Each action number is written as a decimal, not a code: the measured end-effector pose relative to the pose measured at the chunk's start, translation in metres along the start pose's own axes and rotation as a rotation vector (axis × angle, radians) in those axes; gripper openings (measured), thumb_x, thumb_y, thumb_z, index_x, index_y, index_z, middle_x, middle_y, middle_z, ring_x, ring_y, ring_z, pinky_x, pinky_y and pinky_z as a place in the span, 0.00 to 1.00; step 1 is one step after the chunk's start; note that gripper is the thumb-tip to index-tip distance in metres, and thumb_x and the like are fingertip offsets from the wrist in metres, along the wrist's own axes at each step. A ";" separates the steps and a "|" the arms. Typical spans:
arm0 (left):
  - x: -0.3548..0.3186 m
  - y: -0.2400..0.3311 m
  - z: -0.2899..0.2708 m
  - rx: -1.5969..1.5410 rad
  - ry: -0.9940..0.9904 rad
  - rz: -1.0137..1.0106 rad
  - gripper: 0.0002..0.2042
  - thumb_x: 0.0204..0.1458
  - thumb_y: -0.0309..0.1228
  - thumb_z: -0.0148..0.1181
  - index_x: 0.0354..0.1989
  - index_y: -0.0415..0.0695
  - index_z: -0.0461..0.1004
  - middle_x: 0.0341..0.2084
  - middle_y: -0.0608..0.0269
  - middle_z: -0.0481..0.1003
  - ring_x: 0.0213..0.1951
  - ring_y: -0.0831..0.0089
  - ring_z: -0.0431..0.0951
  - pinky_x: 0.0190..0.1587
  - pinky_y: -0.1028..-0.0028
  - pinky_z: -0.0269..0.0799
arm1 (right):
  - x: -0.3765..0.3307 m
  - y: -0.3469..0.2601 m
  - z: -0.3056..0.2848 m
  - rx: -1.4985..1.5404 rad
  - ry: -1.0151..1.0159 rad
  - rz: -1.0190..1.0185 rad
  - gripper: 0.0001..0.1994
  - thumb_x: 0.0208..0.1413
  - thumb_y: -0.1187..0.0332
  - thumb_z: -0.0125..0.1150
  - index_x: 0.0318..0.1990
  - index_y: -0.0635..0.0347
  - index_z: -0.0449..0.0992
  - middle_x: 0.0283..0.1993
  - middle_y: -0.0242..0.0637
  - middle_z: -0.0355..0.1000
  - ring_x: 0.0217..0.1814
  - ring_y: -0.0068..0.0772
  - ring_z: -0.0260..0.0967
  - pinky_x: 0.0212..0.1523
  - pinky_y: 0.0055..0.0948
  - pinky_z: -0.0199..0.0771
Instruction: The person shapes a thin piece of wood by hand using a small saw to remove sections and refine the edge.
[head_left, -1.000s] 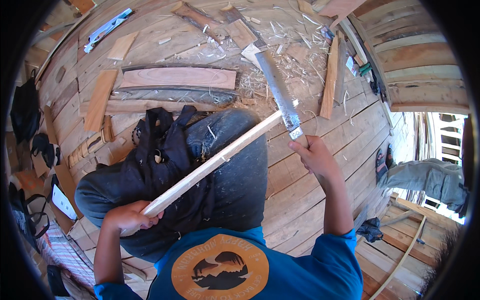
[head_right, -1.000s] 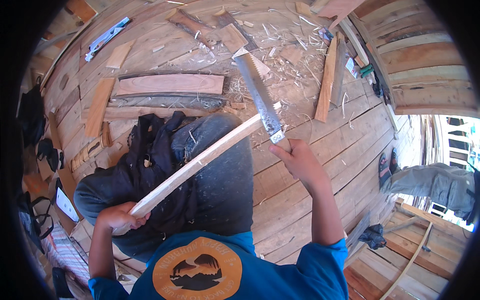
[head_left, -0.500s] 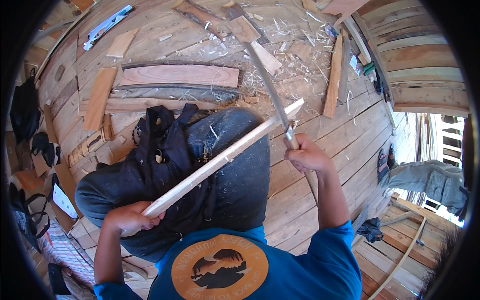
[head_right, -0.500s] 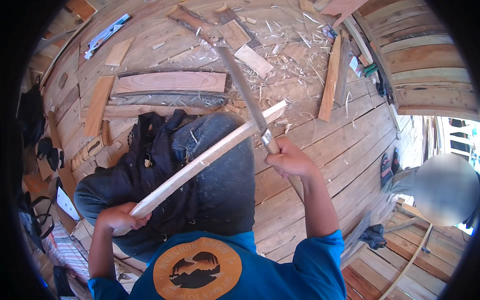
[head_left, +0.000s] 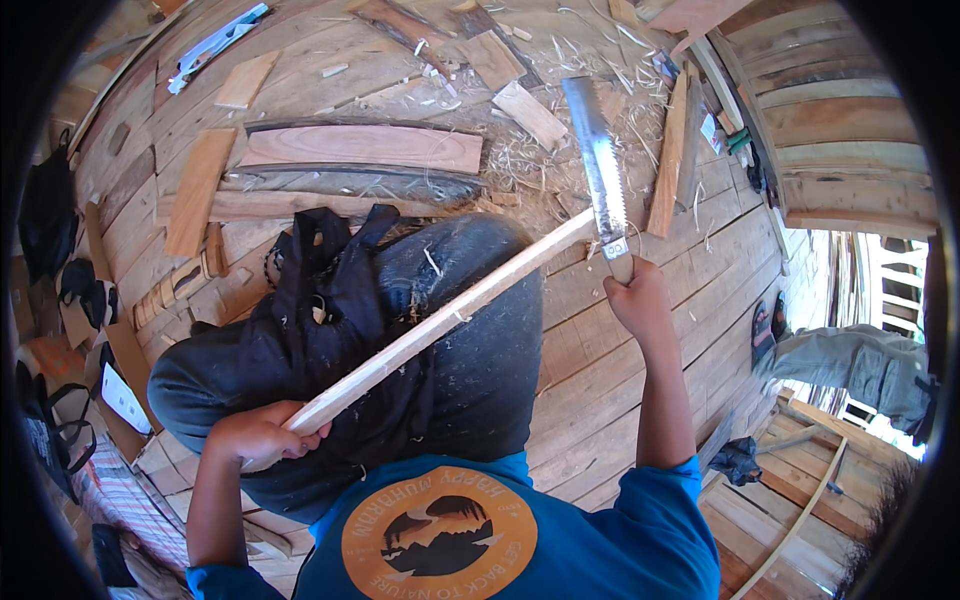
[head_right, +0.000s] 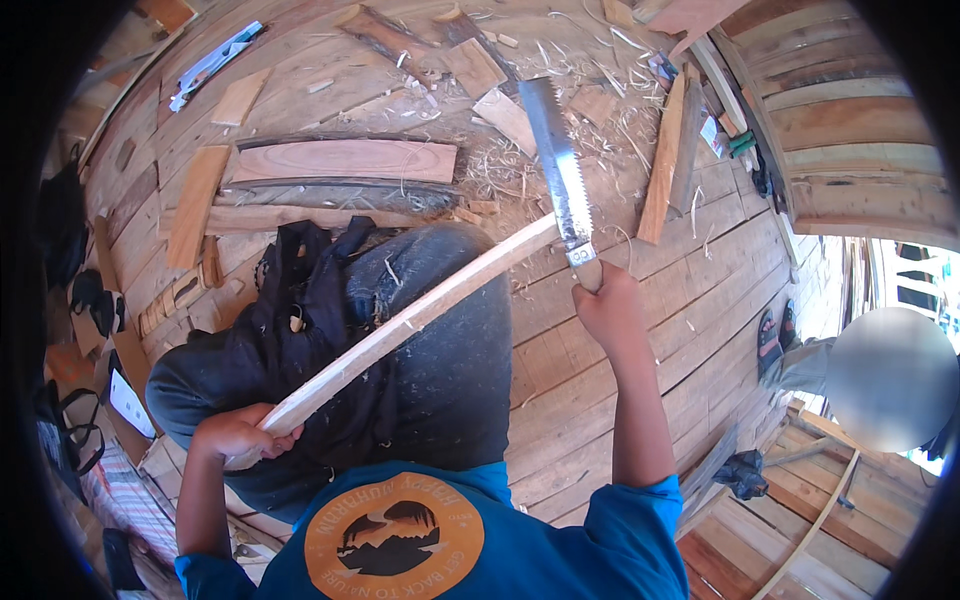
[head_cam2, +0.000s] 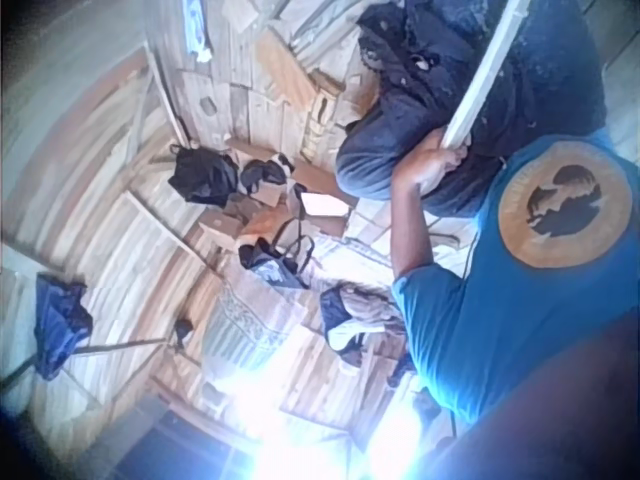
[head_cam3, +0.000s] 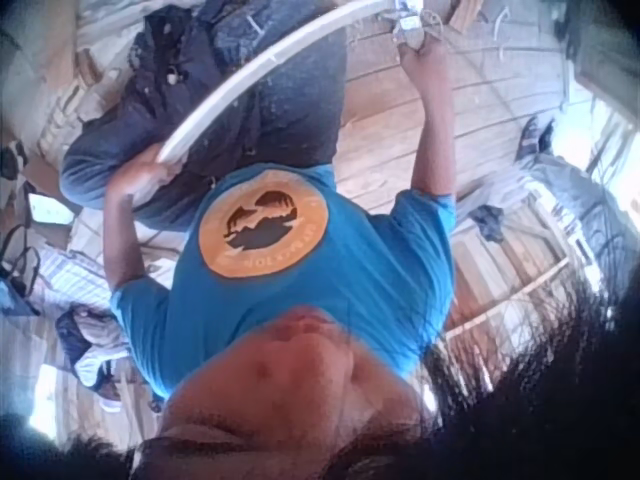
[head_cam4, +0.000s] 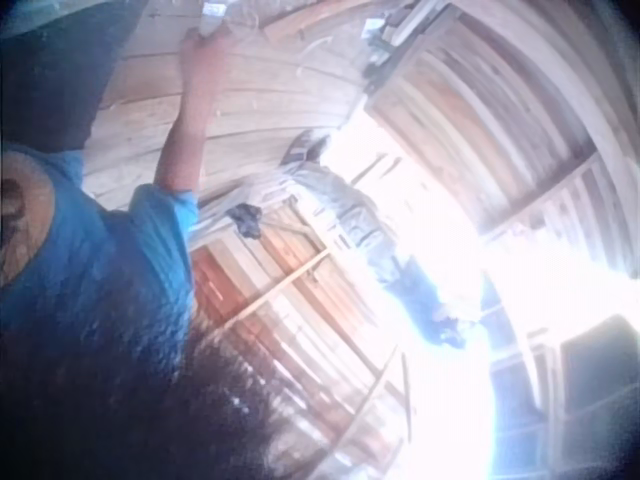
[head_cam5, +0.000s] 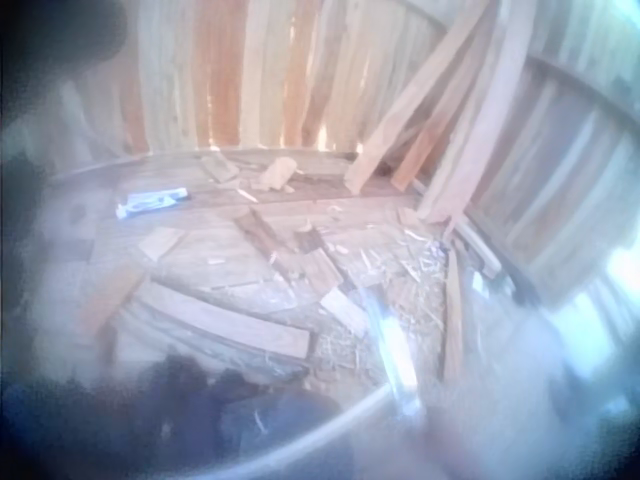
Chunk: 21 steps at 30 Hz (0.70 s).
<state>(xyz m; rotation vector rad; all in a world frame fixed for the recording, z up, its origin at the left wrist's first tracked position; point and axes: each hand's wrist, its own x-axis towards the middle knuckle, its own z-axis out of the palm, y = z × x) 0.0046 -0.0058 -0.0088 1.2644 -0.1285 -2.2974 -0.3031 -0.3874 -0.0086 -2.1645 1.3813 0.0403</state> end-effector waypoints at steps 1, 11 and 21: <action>0.000 0.000 -0.001 0.020 -0.006 0.000 0.17 0.39 0.23 0.56 0.42 0.39 0.68 0.27 0.72 0.65 0.28 0.84 0.64 0.30 0.83 0.61 | 0.000 0.002 0.002 0.020 0.011 -0.002 0.08 0.45 0.71 0.60 0.32 0.67 0.75 0.25 0.55 0.72 0.30 0.55 0.73 0.32 0.43 0.71; -0.006 0.003 0.032 0.700 0.316 0.120 0.17 0.45 0.27 0.55 0.45 0.37 0.67 0.30 0.46 0.74 0.35 0.55 0.77 0.40 0.64 0.70 | -0.004 0.015 0.001 0.027 0.184 -0.017 0.12 0.56 0.64 0.60 0.39 0.66 0.73 0.24 0.51 0.72 0.27 0.54 0.72 0.28 0.43 0.69; -0.009 0.007 0.071 0.869 0.595 0.136 0.18 0.48 0.31 0.59 0.46 0.38 0.64 0.33 0.33 0.74 0.41 0.40 0.75 0.44 0.53 0.68 | -0.060 -0.015 0.039 0.364 0.163 -0.236 0.16 0.65 0.59 0.48 0.44 0.65 0.72 0.20 0.52 0.66 0.24 0.55 0.70 0.25 0.42 0.65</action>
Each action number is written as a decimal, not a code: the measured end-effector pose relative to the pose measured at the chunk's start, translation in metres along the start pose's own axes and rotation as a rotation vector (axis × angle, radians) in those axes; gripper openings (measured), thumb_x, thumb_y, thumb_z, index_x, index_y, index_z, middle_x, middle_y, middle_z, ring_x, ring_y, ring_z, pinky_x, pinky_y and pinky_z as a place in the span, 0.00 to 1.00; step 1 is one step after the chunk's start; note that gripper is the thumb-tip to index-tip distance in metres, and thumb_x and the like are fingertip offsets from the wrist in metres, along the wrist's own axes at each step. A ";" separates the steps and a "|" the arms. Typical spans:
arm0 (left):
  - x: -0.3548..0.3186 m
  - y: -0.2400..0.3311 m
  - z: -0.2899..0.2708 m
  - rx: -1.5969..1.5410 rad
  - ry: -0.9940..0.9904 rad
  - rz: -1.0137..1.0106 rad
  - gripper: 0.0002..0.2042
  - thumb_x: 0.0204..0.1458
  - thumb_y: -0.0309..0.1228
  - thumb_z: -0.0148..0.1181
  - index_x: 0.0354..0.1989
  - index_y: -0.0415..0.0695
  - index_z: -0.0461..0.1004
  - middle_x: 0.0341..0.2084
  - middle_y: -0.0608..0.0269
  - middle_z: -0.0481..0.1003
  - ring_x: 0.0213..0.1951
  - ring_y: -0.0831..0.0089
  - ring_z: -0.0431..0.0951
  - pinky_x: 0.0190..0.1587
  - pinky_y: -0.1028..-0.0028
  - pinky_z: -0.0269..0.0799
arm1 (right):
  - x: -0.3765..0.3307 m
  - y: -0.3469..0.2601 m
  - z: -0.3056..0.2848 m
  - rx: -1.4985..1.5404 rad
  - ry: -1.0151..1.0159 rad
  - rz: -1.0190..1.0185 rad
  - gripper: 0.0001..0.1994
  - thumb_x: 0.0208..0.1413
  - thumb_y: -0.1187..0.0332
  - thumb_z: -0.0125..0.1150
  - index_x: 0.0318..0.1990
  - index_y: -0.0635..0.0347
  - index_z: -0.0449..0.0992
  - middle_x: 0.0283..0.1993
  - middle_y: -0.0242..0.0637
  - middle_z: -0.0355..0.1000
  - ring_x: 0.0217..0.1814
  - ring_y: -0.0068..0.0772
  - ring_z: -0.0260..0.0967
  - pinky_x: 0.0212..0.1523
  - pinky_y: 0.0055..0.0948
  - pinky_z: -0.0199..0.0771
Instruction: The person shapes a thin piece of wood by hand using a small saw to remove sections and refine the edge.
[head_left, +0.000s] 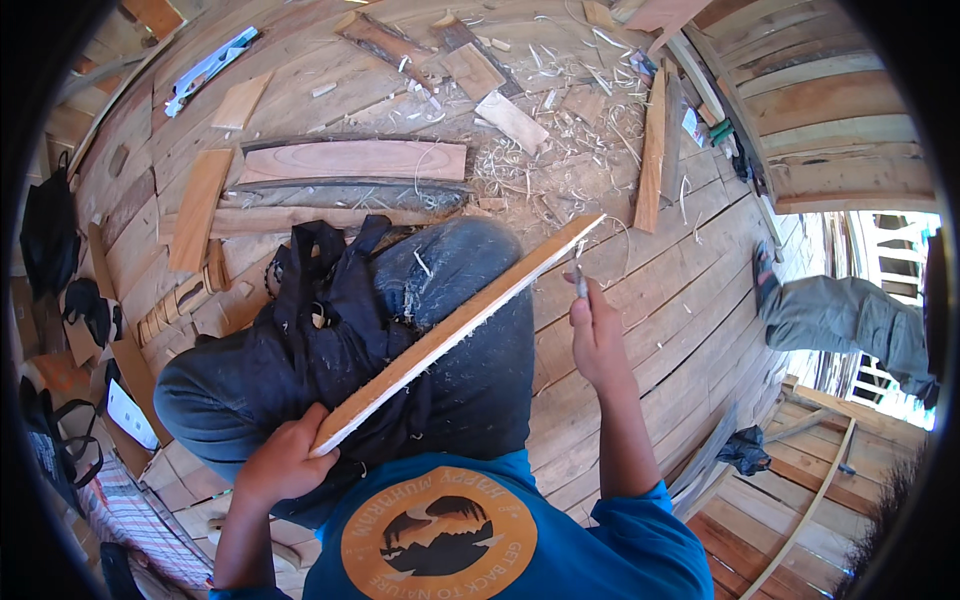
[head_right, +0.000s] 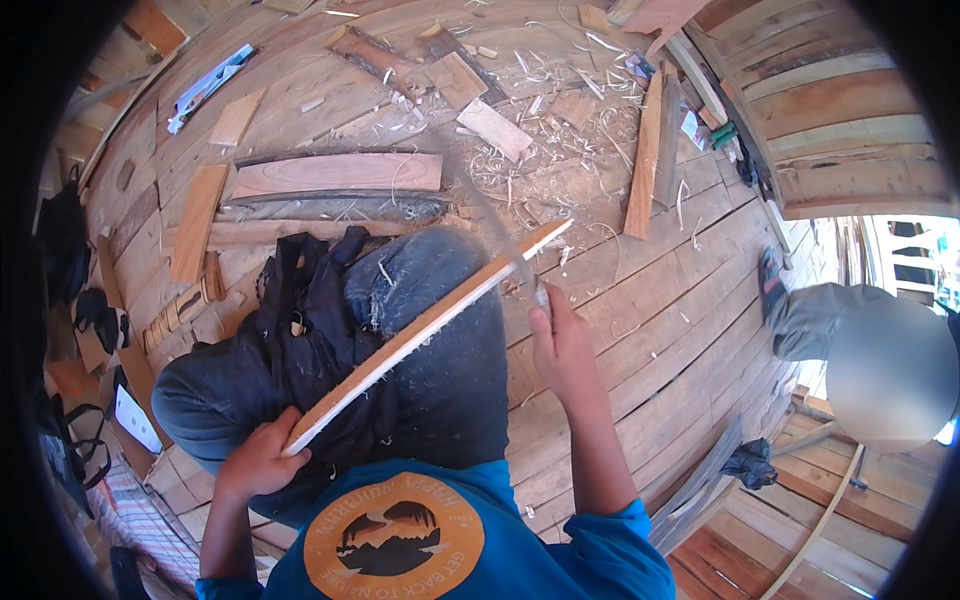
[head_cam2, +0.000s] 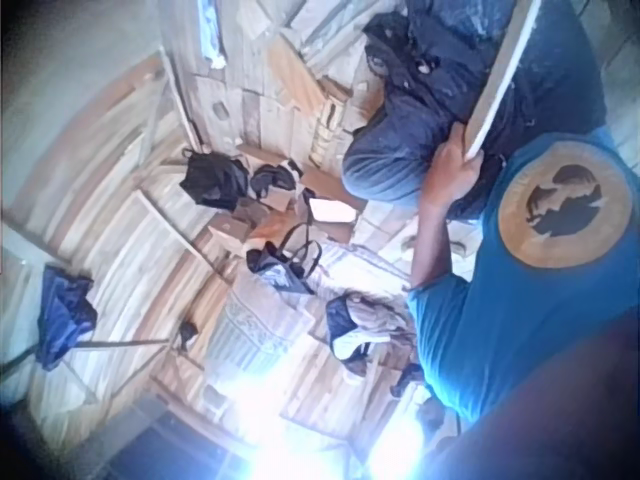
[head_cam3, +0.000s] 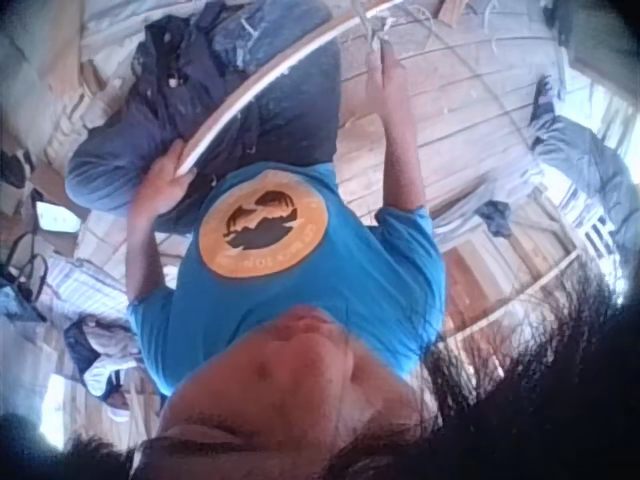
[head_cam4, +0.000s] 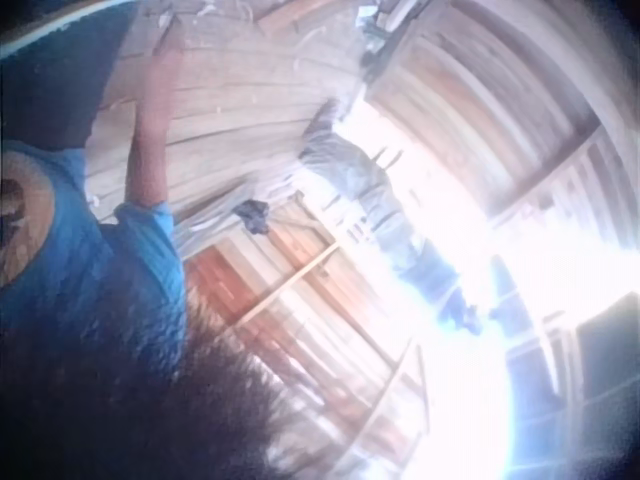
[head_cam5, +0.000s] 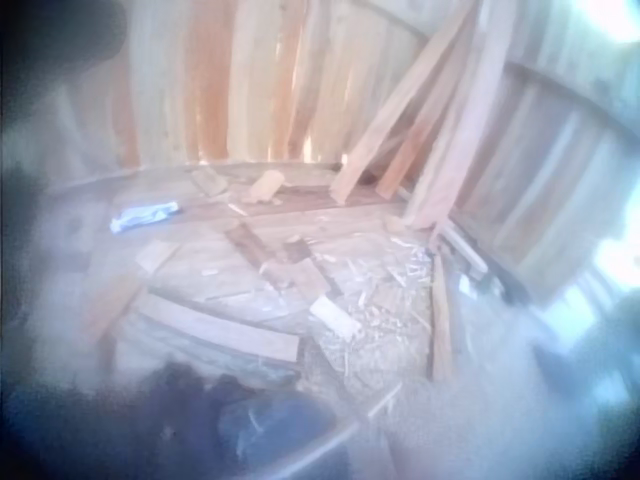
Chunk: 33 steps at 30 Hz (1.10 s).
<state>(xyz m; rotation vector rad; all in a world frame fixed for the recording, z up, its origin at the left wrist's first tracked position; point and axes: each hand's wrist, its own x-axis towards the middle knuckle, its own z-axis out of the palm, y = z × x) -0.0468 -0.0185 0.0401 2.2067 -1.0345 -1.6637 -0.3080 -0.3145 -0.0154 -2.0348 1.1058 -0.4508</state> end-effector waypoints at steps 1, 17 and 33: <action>0.000 0.001 0.001 -0.002 0.015 0.007 0.18 0.48 0.31 0.59 0.46 0.37 0.64 0.32 0.33 0.74 0.41 0.39 0.75 0.44 0.53 0.68 | -0.002 0.002 0.000 -0.014 -0.028 -0.002 0.15 0.64 0.59 0.49 0.42 0.65 0.71 0.20 0.52 0.65 0.24 0.56 0.70 0.25 0.42 0.65; 0.000 -0.002 0.016 0.000 0.124 0.045 0.21 0.45 0.28 0.58 0.48 0.36 0.64 0.32 0.32 0.73 0.40 0.36 0.74 0.44 0.51 0.69 | 0.028 0.034 -0.024 -0.335 -0.155 0.054 0.25 0.60 0.49 0.57 0.27 0.68 0.72 0.18 0.55 0.65 0.22 0.59 0.67 0.25 0.45 0.64; 0.003 0.004 0.011 -0.042 0.029 0.052 0.20 0.44 0.27 0.55 0.48 0.35 0.63 0.31 0.30 0.73 0.40 0.35 0.73 0.45 0.51 0.68 | 0.049 0.038 -0.014 -0.289 -0.260 0.059 0.28 0.59 0.47 0.56 0.28 0.71 0.74 0.22 0.59 0.68 0.27 0.62 0.69 0.30 0.46 0.67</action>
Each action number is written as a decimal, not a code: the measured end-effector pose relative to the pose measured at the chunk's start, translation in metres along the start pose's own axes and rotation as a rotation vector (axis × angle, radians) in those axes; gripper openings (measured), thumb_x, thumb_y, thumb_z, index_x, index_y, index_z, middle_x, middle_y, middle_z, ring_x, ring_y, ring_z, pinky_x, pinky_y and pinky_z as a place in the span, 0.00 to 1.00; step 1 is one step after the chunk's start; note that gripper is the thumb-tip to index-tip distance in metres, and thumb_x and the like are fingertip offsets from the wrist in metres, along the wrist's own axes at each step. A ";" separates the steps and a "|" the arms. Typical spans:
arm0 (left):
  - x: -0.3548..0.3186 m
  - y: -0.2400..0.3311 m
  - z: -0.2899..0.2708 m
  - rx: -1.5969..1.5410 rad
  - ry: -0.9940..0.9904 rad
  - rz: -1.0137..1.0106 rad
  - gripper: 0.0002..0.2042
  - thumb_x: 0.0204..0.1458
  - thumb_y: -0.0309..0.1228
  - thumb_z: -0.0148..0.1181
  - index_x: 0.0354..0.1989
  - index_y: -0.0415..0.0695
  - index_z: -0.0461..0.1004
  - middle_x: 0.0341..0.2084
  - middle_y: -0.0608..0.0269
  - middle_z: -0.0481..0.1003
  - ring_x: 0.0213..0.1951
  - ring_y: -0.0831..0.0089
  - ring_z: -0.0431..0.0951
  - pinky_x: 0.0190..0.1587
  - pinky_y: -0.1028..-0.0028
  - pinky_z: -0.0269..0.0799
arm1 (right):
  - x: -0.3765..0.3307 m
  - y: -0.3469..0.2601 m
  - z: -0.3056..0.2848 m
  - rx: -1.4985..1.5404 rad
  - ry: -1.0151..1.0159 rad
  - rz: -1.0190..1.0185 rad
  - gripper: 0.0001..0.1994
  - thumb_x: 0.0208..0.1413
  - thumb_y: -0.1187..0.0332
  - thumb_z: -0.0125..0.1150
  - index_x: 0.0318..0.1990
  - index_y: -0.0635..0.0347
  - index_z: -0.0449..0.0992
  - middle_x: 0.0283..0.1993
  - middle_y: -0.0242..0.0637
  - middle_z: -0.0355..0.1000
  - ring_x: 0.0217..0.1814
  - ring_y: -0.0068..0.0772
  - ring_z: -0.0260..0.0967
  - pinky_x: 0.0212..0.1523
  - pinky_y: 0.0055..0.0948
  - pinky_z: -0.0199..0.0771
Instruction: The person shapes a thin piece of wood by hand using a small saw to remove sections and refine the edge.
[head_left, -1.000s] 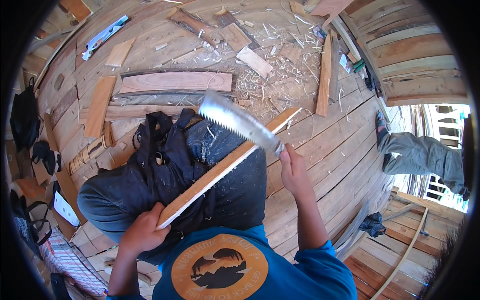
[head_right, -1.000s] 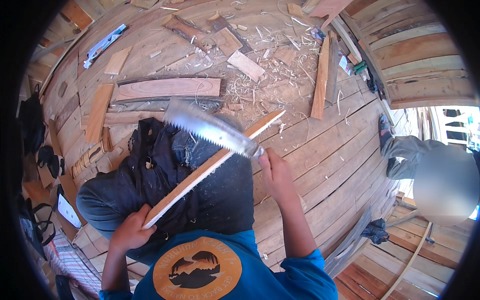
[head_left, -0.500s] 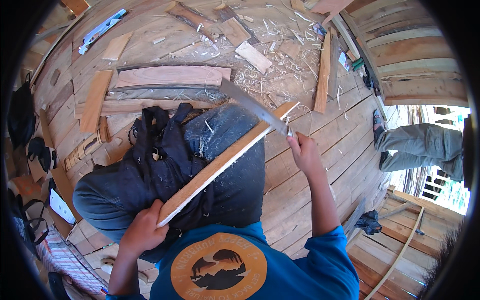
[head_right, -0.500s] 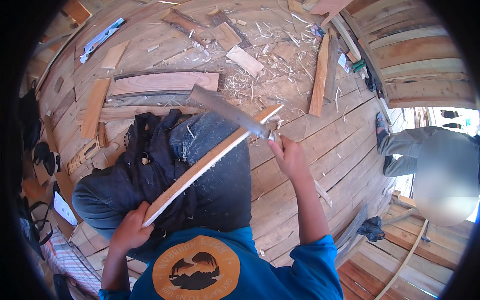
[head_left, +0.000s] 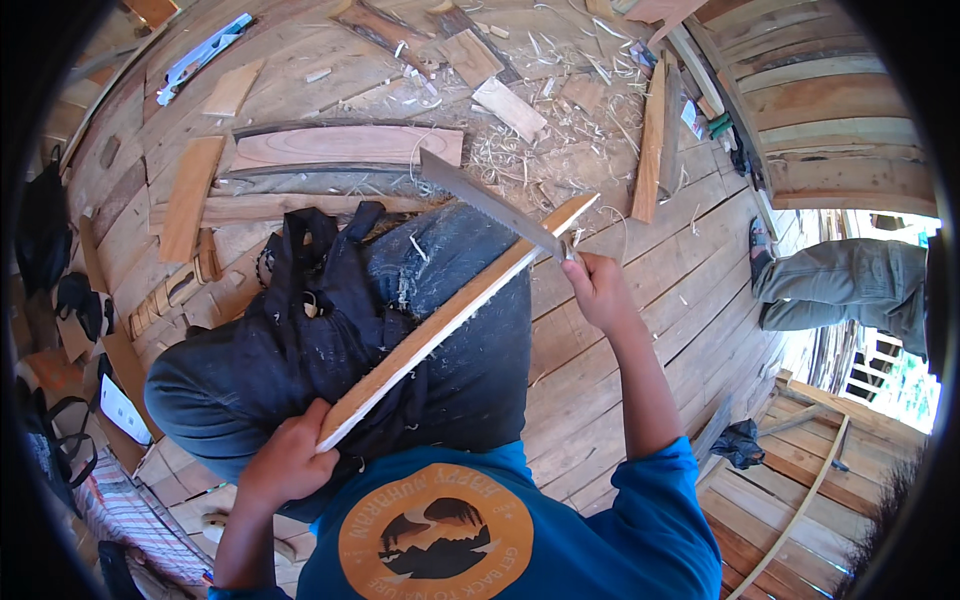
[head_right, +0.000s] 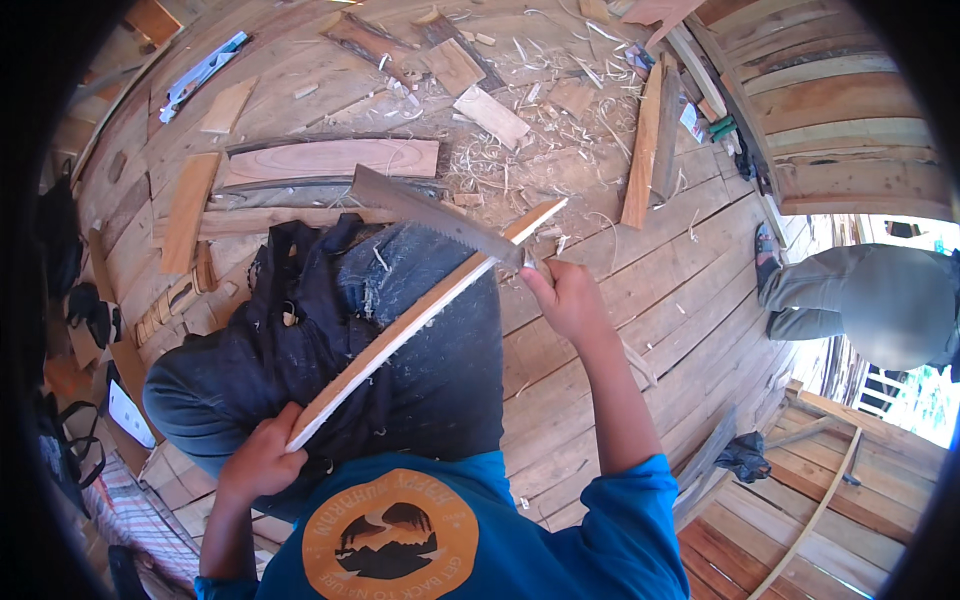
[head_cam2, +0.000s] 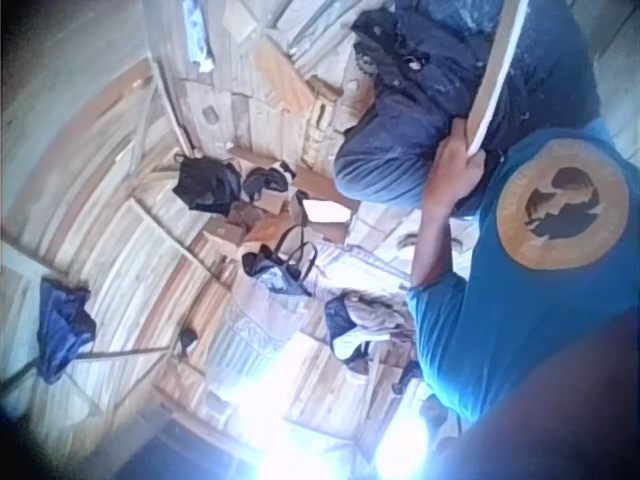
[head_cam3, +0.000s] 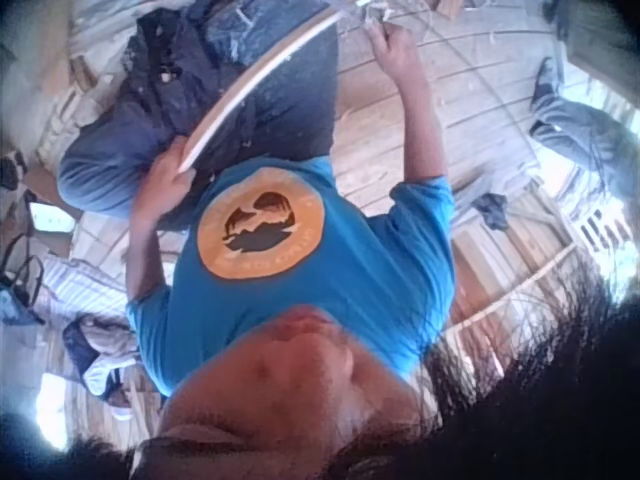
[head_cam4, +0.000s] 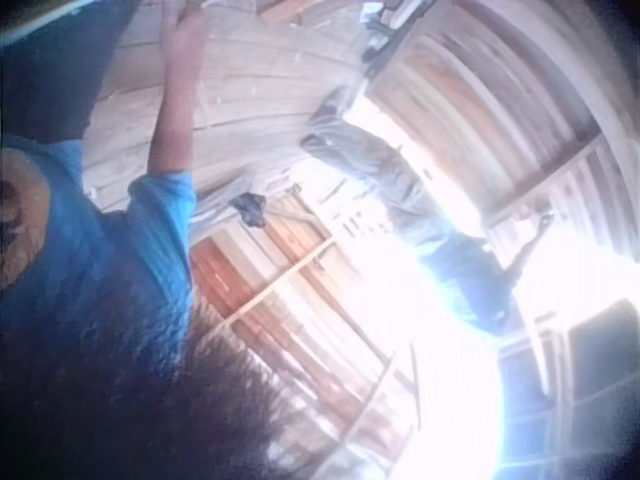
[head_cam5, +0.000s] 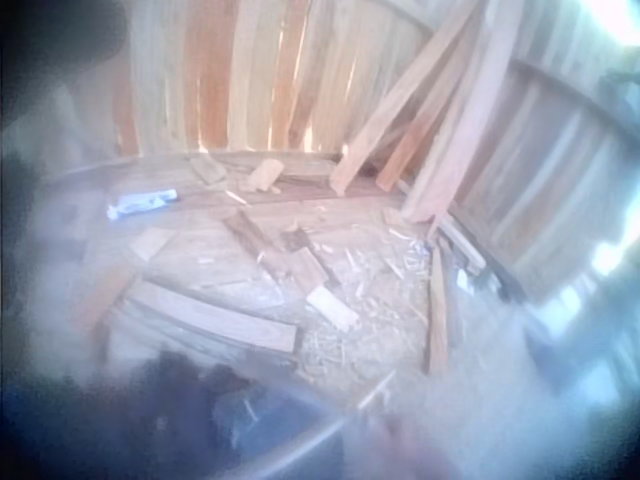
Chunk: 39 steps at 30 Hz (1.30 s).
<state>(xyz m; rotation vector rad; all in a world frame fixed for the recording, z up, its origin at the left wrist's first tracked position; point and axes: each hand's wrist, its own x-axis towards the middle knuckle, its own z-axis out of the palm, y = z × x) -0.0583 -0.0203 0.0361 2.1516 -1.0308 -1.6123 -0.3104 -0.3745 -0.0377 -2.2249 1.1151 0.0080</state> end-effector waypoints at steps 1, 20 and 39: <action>0.000 0.002 0.002 -0.013 -0.012 -0.010 0.21 0.44 0.28 0.54 0.48 0.35 0.63 0.32 0.30 0.72 0.41 0.34 0.73 0.45 0.51 0.67 | 0.005 0.004 0.000 -0.007 -0.001 -0.002 0.28 0.59 0.46 0.55 0.29 0.71 0.75 0.22 0.60 0.69 0.28 0.62 0.70 0.31 0.47 0.68; -0.003 -0.006 0.003 -0.045 -0.040 -0.050 0.22 0.44 0.27 0.53 0.50 0.35 0.62 0.33 0.29 0.70 0.42 0.34 0.71 0.46 0.52 0.66 | -0.016 -0.025 0.008 0.191 0.020 0.043 0.28 0.62 0.48 0.52 0.23 0.69 0.68 0.17 0.48 0.59 0.20 0.37 0.57 0.26 0.41 0.62; -0.003 -0.024 -0.001 -0.131 -0.134 -0.068 0.21 0.46 0.29 0.53 0.49 0.32 0.65 0.35 0.30 0.73 0.42 0.39 0.75 0.46 0.55 0.68 | -0.019 -0.006 -0.013 0.063 0.236 0.102 0.28 0.64 0.47 0.48 0.33 0.71 0.73 0.25 0.59 0.69 0.28 0.51 0.68 0.33 0.44 0.68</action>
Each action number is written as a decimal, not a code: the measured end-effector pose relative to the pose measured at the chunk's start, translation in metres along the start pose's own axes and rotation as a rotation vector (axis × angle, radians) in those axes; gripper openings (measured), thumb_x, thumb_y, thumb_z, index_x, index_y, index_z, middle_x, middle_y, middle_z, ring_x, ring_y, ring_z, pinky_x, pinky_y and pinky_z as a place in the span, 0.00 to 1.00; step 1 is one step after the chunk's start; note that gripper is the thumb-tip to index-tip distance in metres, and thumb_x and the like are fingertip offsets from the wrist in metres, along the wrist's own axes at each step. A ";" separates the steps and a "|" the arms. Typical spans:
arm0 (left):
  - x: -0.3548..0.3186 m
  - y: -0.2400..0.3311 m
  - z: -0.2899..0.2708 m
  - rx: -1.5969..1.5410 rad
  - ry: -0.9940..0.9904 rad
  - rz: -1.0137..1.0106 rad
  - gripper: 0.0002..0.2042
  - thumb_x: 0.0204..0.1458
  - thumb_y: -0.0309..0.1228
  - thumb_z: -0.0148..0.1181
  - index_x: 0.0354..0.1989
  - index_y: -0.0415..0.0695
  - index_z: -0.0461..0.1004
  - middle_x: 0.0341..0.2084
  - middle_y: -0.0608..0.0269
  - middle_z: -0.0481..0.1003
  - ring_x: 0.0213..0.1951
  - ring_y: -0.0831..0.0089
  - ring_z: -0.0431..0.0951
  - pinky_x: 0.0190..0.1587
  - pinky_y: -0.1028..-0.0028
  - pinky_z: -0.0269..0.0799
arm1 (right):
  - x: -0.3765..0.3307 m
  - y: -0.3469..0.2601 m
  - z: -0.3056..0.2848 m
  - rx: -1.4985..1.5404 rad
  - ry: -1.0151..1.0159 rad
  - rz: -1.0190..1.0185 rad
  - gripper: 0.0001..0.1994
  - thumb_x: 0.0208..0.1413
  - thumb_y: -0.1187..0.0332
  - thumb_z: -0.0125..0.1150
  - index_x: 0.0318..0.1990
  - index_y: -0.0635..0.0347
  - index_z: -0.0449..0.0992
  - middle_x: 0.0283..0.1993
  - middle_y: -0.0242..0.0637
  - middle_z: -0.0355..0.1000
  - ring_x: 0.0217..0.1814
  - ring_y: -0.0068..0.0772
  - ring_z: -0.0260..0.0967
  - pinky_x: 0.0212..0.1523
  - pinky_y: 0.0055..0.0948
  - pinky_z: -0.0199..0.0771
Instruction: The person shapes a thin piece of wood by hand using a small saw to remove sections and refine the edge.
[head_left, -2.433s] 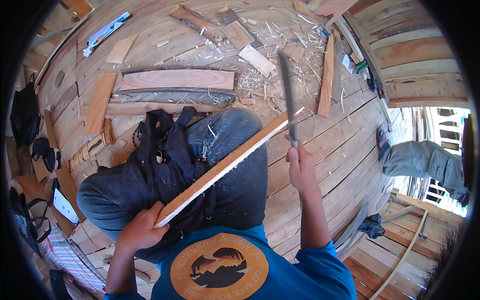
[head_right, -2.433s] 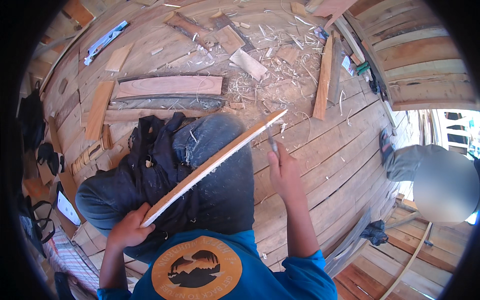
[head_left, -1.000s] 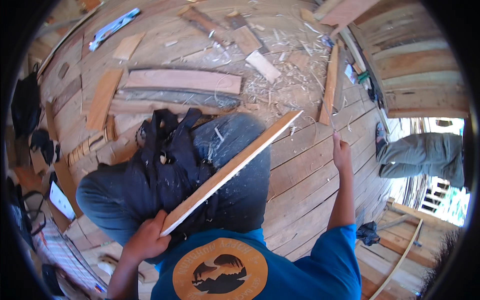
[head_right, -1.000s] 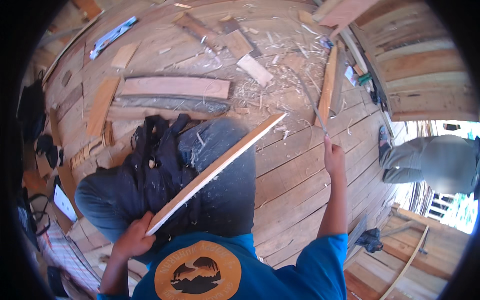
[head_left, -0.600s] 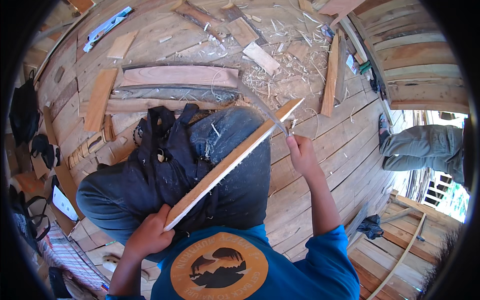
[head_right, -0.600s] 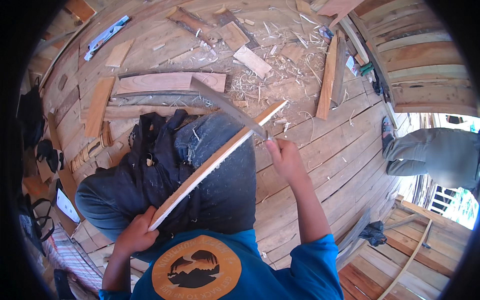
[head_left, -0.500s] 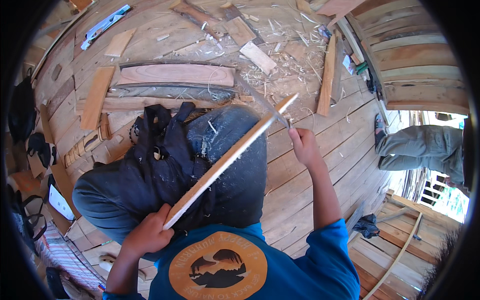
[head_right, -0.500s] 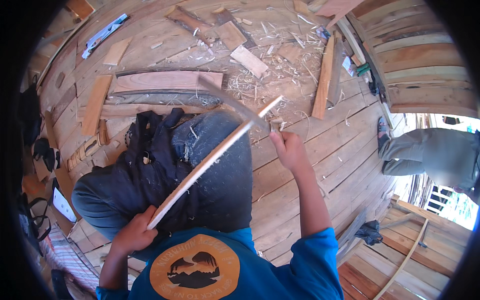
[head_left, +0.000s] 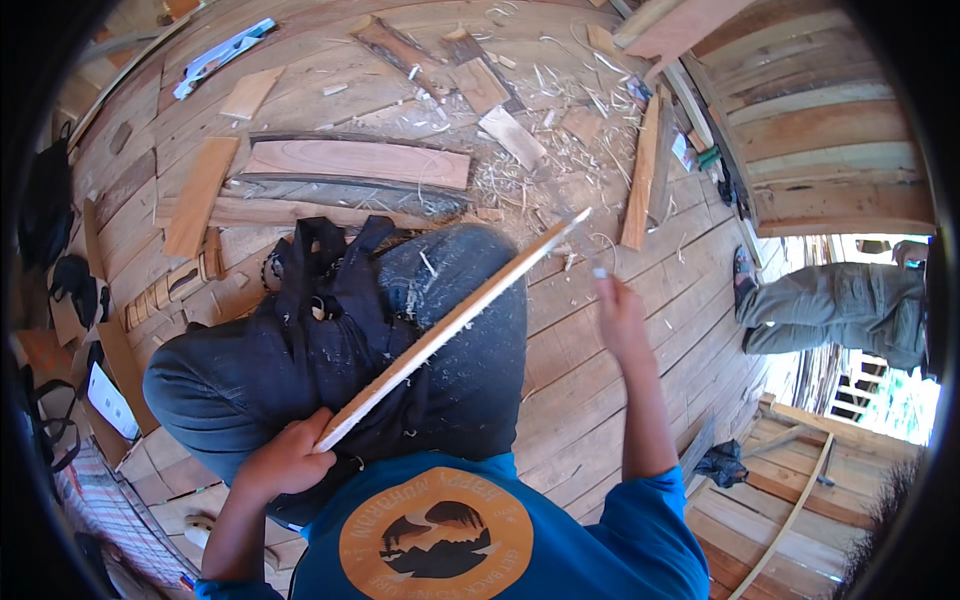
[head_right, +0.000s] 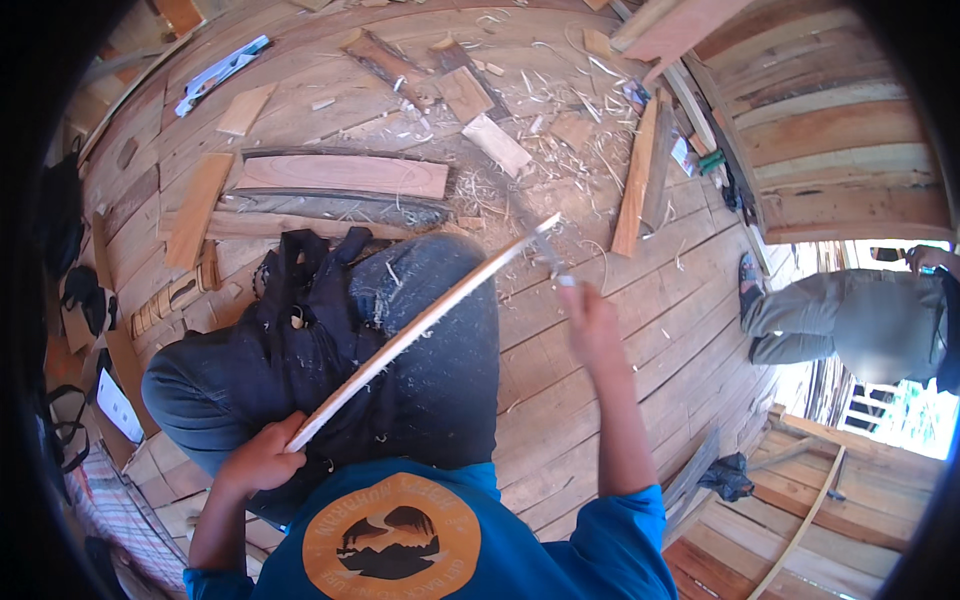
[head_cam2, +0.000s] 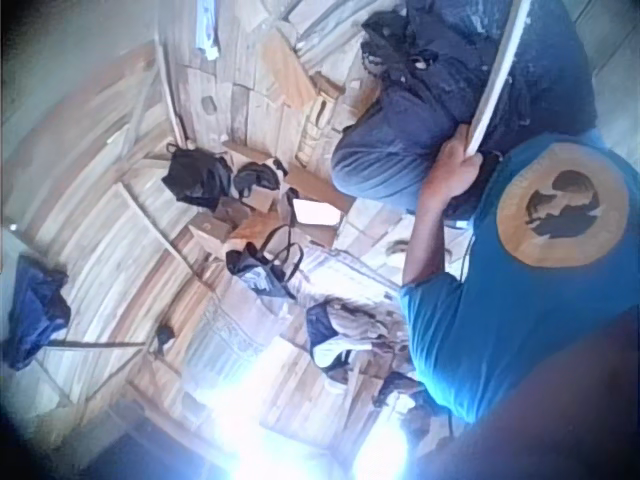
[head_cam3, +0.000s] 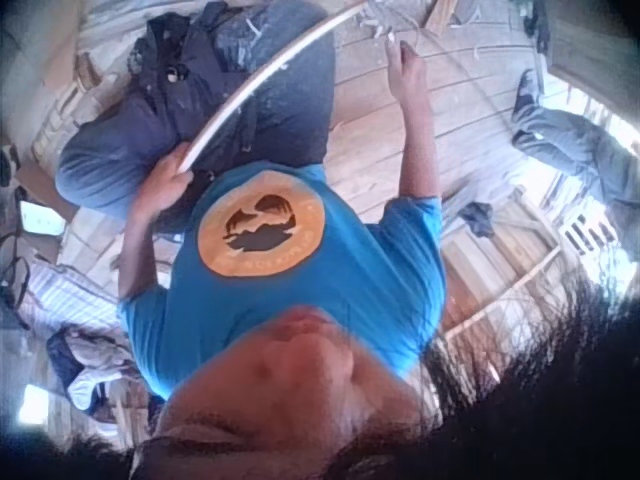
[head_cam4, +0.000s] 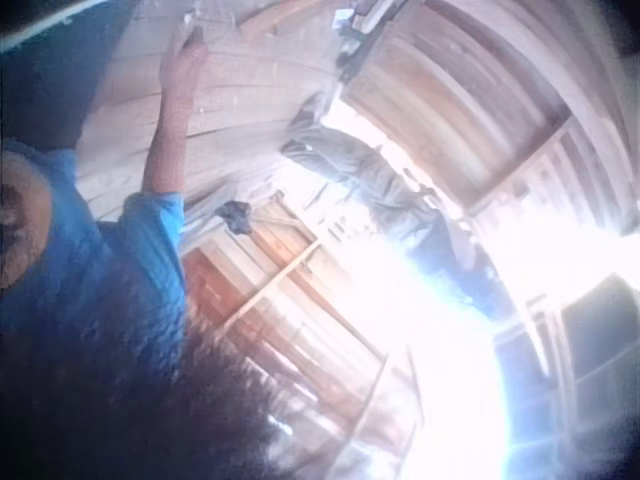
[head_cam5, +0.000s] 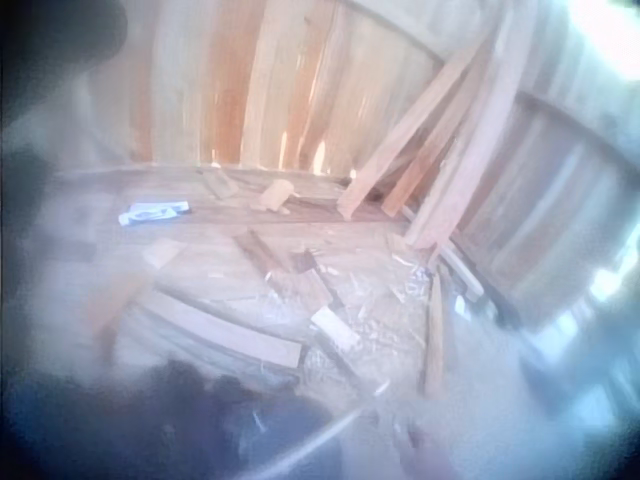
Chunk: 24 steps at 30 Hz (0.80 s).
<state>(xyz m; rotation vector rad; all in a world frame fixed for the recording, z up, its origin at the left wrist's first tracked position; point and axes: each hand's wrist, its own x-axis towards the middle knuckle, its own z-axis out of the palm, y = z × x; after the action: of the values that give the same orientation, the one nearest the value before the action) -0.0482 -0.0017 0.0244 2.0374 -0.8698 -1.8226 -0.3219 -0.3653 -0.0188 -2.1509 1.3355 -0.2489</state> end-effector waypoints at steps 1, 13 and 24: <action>0.000 -0.003 0.001 -0.017 -0.014 0.013 0.21 0.46 0.29 0.52 0.49 0.32 0.65 0.35 0.30 0.73 0.42 0.39 0.75 0.46 0.55 0.68 | -0.006 -0.018 0.011 -0.018 -0.112 -0.033 0.28 0.64 0.47 0.49 0.33 0.71 0.73 0.25 0.59 0.68 0.28 0.52 0.68 0.33 0.45 0.68; 0.013 -0.011 0.013 -0.058 0.087 0.165 0.13 0.45 0.25 0.51 0.41 0.36 0.68 0.26 0.48 0.71 0.32 0.60 0.74 0.37 0.65 0.68 | 0.058 0.017 -0.011 -0.169 -0.025 0.030 0.35 0.60 0.39 0.50 0.31 0.73 0.74 0.24 0.59 0.69 0.30 0.49 0.72 0.34 0.48 0.67; 0.018 -0.039 -0.008 -0.432 -0.198 0.107 0.13 0.50 0.27 0.56 0.44 0.37 0.69 0.24 0.63 0.71 0.24 0.74 0.72 0.30 0.75 0.70 | -0.008 0.093 -0.021 -0.098 0.230 0.102 0.29 0.62 0.46 0.52 0.36 0.73 0.72 0.23 0.50 0.69 0.25 0.40 0.67 0.30 0.41 0.66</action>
<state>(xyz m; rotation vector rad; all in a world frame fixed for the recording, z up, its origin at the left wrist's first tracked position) -0.0302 0.0166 -0.0108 1.5395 -0.5548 -1.9695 -0.4053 -0.3961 -0.0539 -2.1776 1.6116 -0.4074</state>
